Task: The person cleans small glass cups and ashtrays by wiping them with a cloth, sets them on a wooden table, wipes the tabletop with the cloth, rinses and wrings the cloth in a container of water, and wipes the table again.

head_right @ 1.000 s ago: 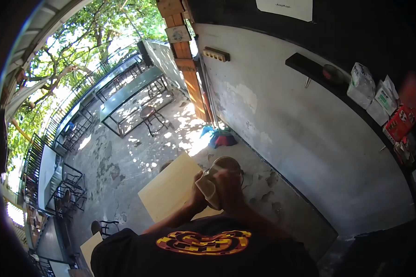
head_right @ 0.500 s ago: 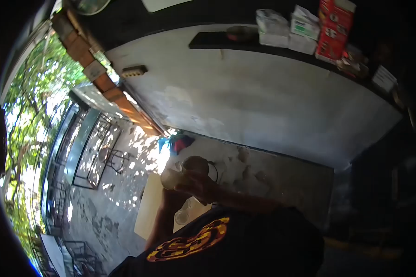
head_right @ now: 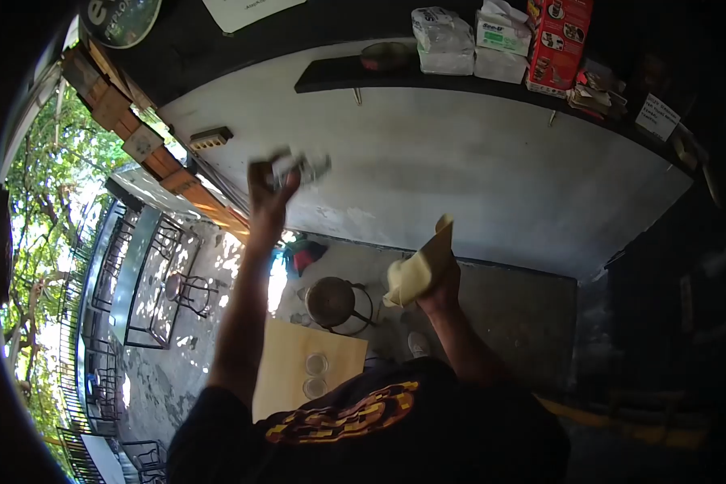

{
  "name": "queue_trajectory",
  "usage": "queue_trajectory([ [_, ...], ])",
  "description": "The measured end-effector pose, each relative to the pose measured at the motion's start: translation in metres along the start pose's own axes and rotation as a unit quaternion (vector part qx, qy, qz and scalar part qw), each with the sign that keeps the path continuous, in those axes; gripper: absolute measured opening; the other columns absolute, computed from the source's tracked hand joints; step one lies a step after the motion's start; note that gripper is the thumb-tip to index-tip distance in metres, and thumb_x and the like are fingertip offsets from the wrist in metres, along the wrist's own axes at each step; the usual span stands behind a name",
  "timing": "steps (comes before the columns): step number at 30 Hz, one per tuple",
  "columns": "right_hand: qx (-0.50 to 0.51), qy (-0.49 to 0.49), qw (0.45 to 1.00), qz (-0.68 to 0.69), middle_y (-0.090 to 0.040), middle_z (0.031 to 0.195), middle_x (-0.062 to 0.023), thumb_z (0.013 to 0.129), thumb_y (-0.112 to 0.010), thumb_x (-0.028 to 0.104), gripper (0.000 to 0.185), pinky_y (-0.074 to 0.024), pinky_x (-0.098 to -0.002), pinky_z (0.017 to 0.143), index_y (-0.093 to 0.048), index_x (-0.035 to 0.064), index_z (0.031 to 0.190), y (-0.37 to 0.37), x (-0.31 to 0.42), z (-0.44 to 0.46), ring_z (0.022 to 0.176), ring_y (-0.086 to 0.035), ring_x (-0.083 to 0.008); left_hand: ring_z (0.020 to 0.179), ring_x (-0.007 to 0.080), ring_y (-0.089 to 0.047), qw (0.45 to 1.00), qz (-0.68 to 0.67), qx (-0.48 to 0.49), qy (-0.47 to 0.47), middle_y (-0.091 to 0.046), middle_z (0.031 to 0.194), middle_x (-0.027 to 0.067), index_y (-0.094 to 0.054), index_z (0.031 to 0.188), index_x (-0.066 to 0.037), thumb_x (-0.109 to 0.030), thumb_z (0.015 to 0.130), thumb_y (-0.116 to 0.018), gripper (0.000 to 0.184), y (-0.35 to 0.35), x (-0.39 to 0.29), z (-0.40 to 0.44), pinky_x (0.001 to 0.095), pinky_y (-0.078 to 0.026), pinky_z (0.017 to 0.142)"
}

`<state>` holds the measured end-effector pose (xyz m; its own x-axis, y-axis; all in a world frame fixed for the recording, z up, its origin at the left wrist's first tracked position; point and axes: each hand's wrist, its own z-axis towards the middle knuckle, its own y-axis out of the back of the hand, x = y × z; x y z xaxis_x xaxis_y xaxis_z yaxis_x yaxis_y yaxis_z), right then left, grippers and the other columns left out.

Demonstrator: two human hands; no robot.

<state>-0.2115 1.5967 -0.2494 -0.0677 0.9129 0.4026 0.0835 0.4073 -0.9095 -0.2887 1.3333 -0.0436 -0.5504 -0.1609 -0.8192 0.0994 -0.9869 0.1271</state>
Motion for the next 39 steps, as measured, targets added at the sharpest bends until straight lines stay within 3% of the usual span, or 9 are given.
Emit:
queue_trajectory([
  [6,0.036,-0.074,0.99,0.112,-0.067,0.091,-0.0064,0.105,-0.041,0.035,0.033,-0.055,-0.0438,0.076,-0.063,0.0114,0.104,0.045,-0.009,-0.011,0.083,-0.067,-0.0243,0.103,0.0332,-0.058,0.933,0.278,-0.09,-0.212,-0.055,0.117,0.0201,-0.056,0.107,0.006,-0.043,0.065,-0.095,0.075,-0.045,0.048,0.182,0.0418,-0.05,0.09],
  [15,-0.064,-0.034,0.991,0.117,-0.067,0.092,-0.0072,0.106,-0.039,0.041,0.038,-0.0533,-0.0445,0.079,-0.063,0.0117,0.105,0.047,0.013,-0.01,0.085,-0.066,-0.0267,0.129,0.039,-0.051,0.902,0.413,-0.099,-0.081,-0.055,0.127,0.0223,-0.054,0.116,0.007,-0.067,0.077,-0.076,0.086,-0.085,0.114,0.246,0.063,-0.025,0.117],
  [19,0.121,-0.087,0.977,0.152,-0.066,0.093,-0.0085,0.107,-0.04,0.039,0.037,-0.0521,-0.0451,0.082,-0.063,0.0104,0.106,0.035,0.023,-0.008,0.088,-0.065,-0.0281,0.138,0.0362,-0.045,0.883,0.462,-0.083,-0.024,-0.051,0.14,0.0214,-0.051,0.131,0.005,-0.077,0.082,-0.062,0.096,-0.085,0.128,0.252,0.0751,-0.009,0.115],
  [25,0.141,-0.17,0.953,0.208,-0.066,0.11,-0.0112,0.107,-0.037,0.045,0.045,-0.0467,-0.0522,0.098,-0.062,0.0099,0.12,0.02,0.013,-0.012,0.106,-0.063,-0.0308,0.138,0.0345,-0.045,0.886,0.436,-0.048,-0.15,-0.048,0.144,0.0196,-0.049,0.135,-0.002,-0.065,0.084,-0.07,0.083,-0.053,0.116,0.212,0.0655,-0.021,0.116],
  [26,0.14,-0.188,0.938,0.256,-0.066,0.113,-0.0116,0.108,-0.036,0.046,0.046,-0.0457,-0.0523,0.101,-0.061,0.0097,0.122,0.012,0.015,-0.016,0.109,-0.062,-0.0309,0.147,0.0449,-0.025,0.909,0.38,-0.03,-0.168,-0.029,0.158,0.0204,-0.034,0.146,-0.012,-0.049,0.082,-0.081,0.088,-0.037,0.121,0.205,0.0843,-0.017,0.103],
  [29,0.256,-0.178,0.931,0.191,-0.06,0.136,-0.0119,0.109,-0.033,0.045,0.05,-0.0412,-0.0525,0.11,-0.053,0.0085,0.138,-0.004,0.011,-0.019,0.12,-0.06,-0.0314,0.136,0.0452,-0.04,0.935,0.265,-0.145,-0.184,-0.042,0.145,0.0274,-0.044,0.134,-0.004,-0.031,0.095,-0.072,0.055,0.006,0.149,0.125,0.0497,-0.037,0.111],
  [33,0.255,-0.015,0.907,-0.336,-0.05,0.147,-0.0124,0.11,-0.035,0.039,0.049,-0.0441,-0.0484,0.11,-0.041,0.0081,0.147,0.114,-0.049,-0.012,0.125,-0.057,-0.0292,0.115,0.0358,-0.059,0.938,0.183,-0.239,0.173,-0.06,0.123,0.0261,-0.06,0.115,0.001,-0.041,0.093,-0.065,0.047,0.069,0.172,-0.084,0.0465,-0.045,0.097],
  [38,0.154,-0.418,0.89,-0.101,-0.039,0.154,-0.012,0.11,-0.04,0.027,0.049,-0.0484,-0.042,0.108,-0.03,0.007,0.154,0.161,-0.131,-0.046,0.135,-0.049,-0.0245,0.103,0.0364,-0.068,0.736,0.259,-0.306,0.546,-0.07,0.105,0.0269,-0.065,0.112,0.006,-0.023,0.091,-0.058,0.037,0.104,0.229,-0.423,0.0431,-0.051,0.091],
  [39,0.228,-0.361,0.866,-0.262,-0.044,0.15,-0.0111,0.109,-0.041,0.033,0.051,-0.0492,-0.0425,0.107,-0.034,0.0073,0.152,0.139,-0.133,-0.049,0.132,-0.052,-0.0254,0.104,0.0382,-0.068,0.701,0.249,-0.287,0.603,-0.07,0.105,0.0276,-0.066,0.112,0.005,-0.02,0.09,-0.056,0.035,0.117,0.237,-0.487,0.0439,-0.051,0.091],
])
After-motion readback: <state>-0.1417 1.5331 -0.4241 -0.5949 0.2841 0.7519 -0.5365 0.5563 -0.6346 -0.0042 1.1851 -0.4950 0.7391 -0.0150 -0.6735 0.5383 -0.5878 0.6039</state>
